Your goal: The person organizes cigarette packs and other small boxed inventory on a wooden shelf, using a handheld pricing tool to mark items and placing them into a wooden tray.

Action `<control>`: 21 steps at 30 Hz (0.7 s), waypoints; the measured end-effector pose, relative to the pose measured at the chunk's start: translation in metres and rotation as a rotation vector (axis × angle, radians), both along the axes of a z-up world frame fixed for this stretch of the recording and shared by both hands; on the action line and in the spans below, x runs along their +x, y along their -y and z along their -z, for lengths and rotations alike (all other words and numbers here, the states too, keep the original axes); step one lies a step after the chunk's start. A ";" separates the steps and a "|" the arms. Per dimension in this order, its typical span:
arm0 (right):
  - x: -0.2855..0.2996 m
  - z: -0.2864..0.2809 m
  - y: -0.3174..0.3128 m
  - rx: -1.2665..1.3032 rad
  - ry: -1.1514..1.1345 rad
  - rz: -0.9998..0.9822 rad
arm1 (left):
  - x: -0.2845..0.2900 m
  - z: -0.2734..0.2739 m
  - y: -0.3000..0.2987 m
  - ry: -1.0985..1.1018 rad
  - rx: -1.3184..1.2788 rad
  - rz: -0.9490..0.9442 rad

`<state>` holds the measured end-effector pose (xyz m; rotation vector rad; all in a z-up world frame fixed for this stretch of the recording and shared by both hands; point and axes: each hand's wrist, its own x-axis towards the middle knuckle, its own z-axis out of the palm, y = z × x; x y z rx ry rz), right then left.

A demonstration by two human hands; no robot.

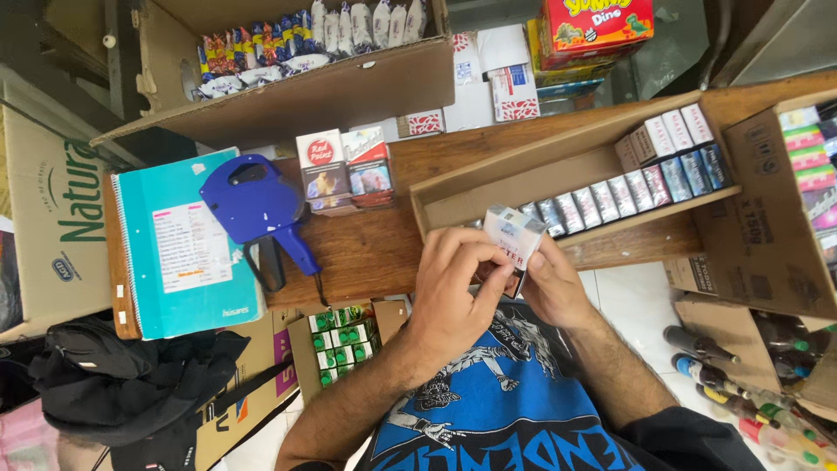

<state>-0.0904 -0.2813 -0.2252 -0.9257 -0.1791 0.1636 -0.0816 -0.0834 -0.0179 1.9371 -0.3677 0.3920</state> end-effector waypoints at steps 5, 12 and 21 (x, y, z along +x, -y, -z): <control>-0.023 -0.006 -0.036 0.065 0.018 0.023 | -0.007 -0.008 -0.041 0.011 -0.051 -0.054; -0.033 -0.045 -0.085 -0.014 0.042 0.072 | -0.015 -0.004 -0.082 0.112 0.119 -0.059; -0.038 -0.046 -0.110 -0.074 0.074 0.019 | -0.018 0.008 -0.107 0.090 0.251 0.036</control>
